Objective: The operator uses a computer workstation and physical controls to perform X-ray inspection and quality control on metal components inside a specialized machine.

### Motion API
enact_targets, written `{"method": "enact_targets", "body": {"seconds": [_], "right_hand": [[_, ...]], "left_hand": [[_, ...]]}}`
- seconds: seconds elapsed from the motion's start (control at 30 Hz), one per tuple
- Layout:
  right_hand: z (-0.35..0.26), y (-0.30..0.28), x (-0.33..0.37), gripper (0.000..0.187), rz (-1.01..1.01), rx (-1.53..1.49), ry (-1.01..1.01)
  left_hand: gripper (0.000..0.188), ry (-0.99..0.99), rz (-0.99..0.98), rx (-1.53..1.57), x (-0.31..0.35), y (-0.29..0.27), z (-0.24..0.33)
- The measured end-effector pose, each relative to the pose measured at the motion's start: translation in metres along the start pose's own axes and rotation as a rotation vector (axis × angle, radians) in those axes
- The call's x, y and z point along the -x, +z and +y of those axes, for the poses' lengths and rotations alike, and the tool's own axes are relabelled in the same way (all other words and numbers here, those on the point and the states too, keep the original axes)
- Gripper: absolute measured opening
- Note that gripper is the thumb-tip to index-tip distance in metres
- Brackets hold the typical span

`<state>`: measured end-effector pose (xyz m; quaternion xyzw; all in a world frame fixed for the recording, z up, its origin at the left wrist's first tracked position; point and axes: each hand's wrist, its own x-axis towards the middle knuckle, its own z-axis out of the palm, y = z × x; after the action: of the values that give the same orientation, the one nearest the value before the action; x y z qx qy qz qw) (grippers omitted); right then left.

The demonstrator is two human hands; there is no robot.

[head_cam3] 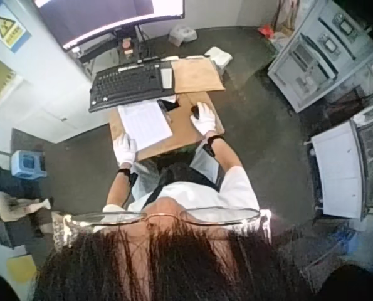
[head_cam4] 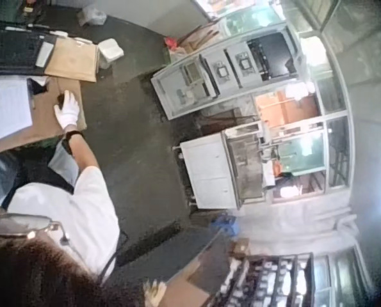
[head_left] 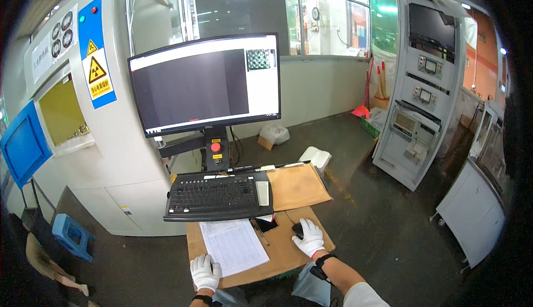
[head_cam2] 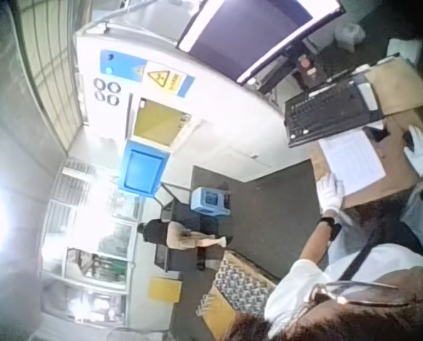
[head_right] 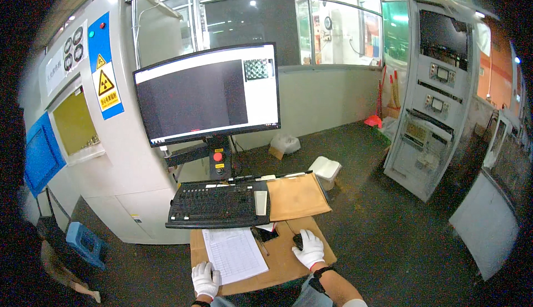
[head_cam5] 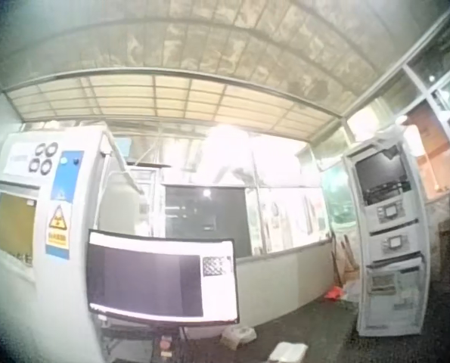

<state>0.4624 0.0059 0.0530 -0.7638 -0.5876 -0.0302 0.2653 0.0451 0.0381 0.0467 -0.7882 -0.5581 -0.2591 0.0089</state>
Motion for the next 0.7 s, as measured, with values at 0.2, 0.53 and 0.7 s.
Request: {"method": "enact_targets", "body": {"seconds": [0.2, 0.53, 0.7], "right_hand": [[0.011, -0.022, -0.023, 0.080, -0.068, 0.027, -0.053], [-0.014, -0.011, -0.063, 0.083, -0.321, -0.029, 0.189], [-0.004, -0.011, -0.009, 0.081, -0.050, 0.006, 0.018]], "left_hand": [[0.034, 0.027, 0.096, 0.001, 0.002, 0.010, -0.010], [0.035, -0.019, -0.021, -0.015, -0.008, 0.008, 0.001], [0.041, 0.018, 0.025, -0.024, -0.003, 0.012, -0.004]]}}
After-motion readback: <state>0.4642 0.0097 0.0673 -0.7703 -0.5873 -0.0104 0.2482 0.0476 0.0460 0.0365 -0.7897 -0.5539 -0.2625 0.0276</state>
